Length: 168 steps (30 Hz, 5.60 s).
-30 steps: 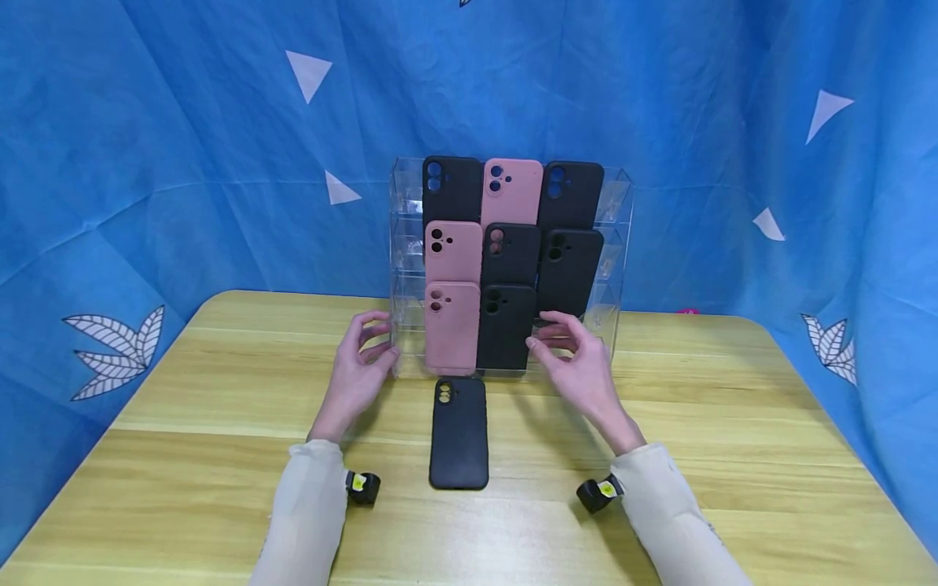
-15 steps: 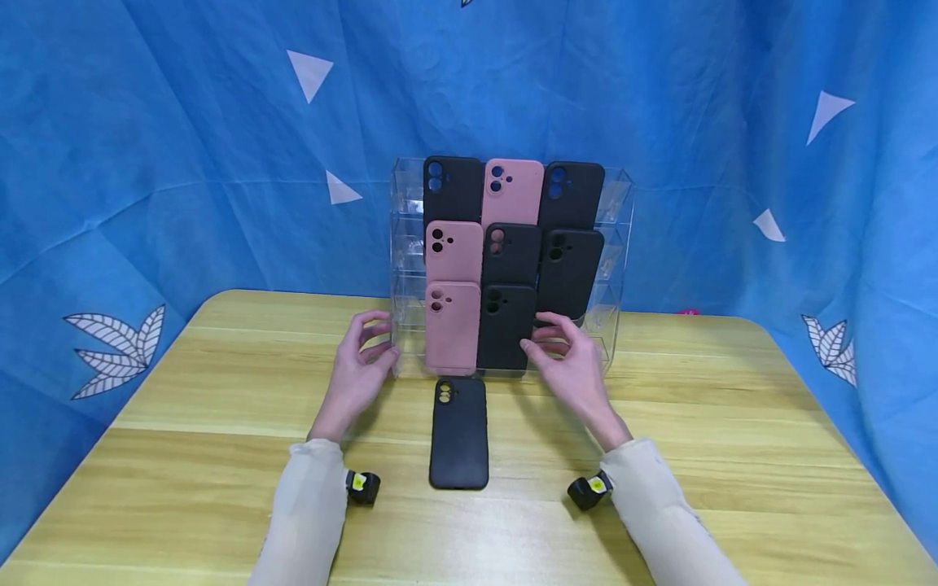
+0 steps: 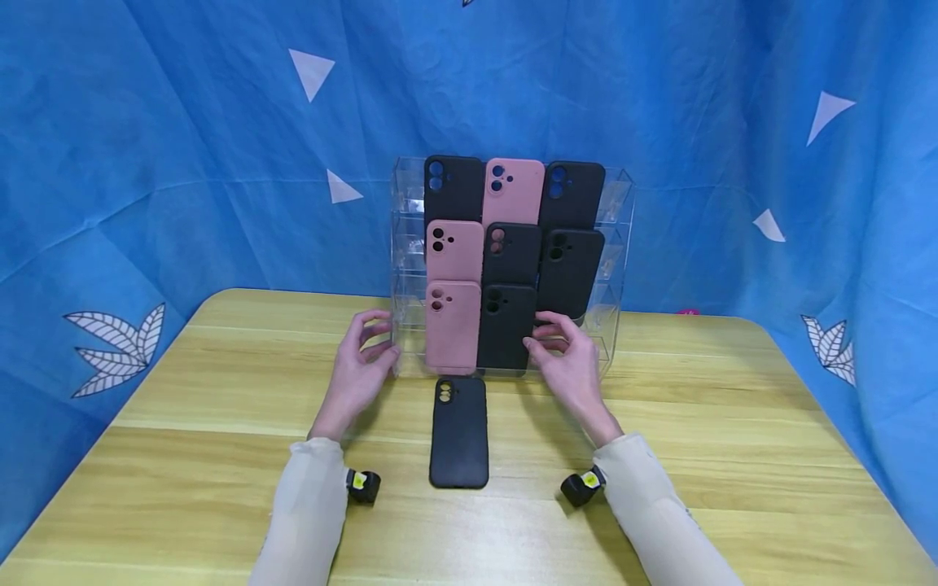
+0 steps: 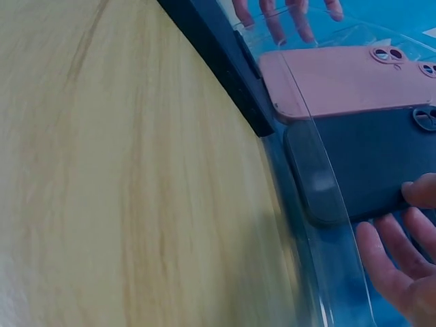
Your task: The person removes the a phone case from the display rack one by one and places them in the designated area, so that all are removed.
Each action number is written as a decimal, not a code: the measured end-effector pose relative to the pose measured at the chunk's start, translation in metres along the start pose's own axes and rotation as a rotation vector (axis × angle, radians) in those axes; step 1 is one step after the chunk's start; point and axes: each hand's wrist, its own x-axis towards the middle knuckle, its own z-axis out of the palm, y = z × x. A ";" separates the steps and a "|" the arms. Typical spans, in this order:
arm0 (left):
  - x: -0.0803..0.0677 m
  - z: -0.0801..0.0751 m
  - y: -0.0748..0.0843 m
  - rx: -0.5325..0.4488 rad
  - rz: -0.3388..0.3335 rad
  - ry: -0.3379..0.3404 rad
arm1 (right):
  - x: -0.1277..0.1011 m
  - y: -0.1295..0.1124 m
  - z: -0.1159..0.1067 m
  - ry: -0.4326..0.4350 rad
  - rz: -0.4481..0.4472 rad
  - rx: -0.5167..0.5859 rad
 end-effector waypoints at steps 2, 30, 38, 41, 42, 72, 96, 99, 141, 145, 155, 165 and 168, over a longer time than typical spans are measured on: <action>0.001 0.000 0.000 0.003 -0.003 0.000 | 0.001 0.000 0.000 0.005 0.004 0.017; 0.001 0.000 -0.002 0.008 -0.018 0.016 | -0.001 -0.016 -0.022 0.005 -0.114 0.037; 0.003 0.001 0.001 0.002 -0.030 0.011 | -0.002 -0.021 -0.026 -0.026 -0.126 0.065; 0.003 0.001 0.001 0.004 -0.030 0.008 | -0.002 -0.021 -0.028 -0.033 -0.111 0.069; 0.003 0.001 0.001 0.003 -0.030 0.006 | -0.002 -0.021 -0.029 -0.038 -0.099 0.069; 0.004 -0.001 0.001 -0.021 -0.048 -0.027 | -0.021 -0.019 -0.049 -0.147 0.003 0.095; 0.004 -0.001 0.000 -0.006 -0.048 -0.020 | -0.043 -0.010 -0.051 -0.311 0.060 0.075; 0.004 -0.001 0.000 -0.010 -0.048 -0.022 | -0.045 -0.009 -0.052 -0.332 0.069 0.065; 0.004 -0.002 0.000 -0.053 -0.060 -0.027 | -0.060 0.006 -0.057 -0.507 0.185 -0.056; 0.004 -0.001 -0.001 -0.047 -0.059 -0.024 | -0.060 0.006 -0.056 -0.516 0.195 -0.060; 0.003 -0.001 0.001 -0.055 -0.067 -0.022 | -0.061 0.007 -0.054 -0.546 0.213 -0.058; 0.005 -0.001 0.000 -0.065 -0.066 -0.026 | -0.061 0.006 -0.050 -0.548 0.224 -0.066; 0.005 -0.001 0.000 -0.064 -0.065 -0.024 | -0.061 0.005 -0.048 -0.548 0.221 -0.076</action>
